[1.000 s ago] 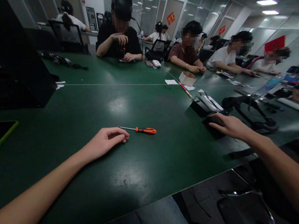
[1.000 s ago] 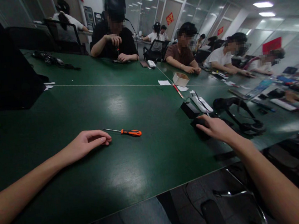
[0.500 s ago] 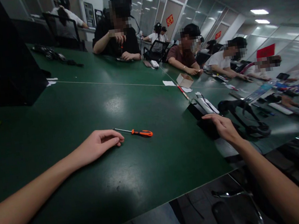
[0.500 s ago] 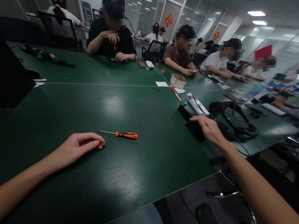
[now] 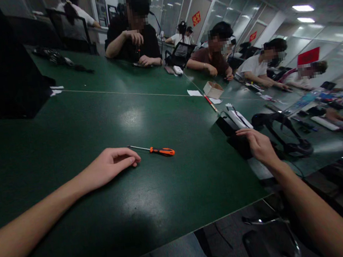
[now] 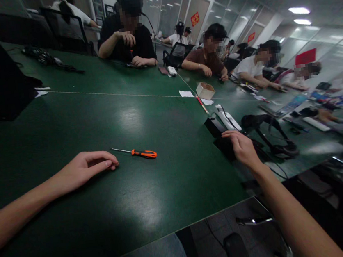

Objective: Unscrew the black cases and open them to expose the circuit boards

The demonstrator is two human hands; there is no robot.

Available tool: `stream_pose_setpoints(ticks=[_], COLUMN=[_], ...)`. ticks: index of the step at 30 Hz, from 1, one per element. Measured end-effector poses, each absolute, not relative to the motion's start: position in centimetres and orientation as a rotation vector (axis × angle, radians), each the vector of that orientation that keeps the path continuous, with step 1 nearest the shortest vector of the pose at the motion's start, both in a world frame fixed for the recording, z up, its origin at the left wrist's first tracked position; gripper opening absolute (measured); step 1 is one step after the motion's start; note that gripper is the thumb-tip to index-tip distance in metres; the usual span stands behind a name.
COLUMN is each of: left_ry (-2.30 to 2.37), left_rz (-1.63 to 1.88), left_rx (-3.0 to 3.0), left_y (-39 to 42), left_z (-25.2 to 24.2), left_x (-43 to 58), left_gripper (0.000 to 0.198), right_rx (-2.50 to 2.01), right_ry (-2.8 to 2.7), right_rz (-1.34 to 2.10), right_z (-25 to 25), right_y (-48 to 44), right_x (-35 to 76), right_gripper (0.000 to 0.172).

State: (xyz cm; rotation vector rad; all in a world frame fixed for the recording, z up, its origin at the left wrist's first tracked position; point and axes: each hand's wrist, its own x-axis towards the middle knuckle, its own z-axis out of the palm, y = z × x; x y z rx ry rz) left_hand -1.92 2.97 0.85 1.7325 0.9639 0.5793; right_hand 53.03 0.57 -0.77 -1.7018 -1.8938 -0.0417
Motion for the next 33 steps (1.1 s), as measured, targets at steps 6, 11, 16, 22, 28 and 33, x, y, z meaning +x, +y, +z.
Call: stream_pose_setpoints(ticks=[6,11,16,22,28,33], left_ry=[0.948,0.945,0.935,0.918,0.91,0.971], left_rz=[0.594,0.608,0.646,0.658,0.709,0.84], left_rx=[1.73,1.728,1.726,1.725,1.725,1.709], left_y=[3.0,2.9,2.8,2.8,2.8,2.7], left_z=[0.7,0.6,0.5,0.2,-0.1,-0.1], left_x=[-1.9,-1.9,-1.8,-1.8,-1.9,-1.9], left_gripper=[0.028,0.027,0.026,0.026,0.026,0.027], right_rx=[-1.699,-1.719,-1.777,-2.044,-2.396,-2.211], right_ry=[-1.939,-1.948,-1.956,-2.054,-1.968,-2.155], right_rz=[-0.148,-0.196,-0.218,-0.219,-0.18,-0.053], right_z=[-0.8,-0.9,-0.6,1.9,3.0,2.5], right_y=[0.8,0.9,0.7,2.4,7.9,10.7], right_x=[53.2,53.1,52.8,51.9,49.4,41.9], right_gripper=[0.045,0.042,0.044,0.043,0.03,0.022])
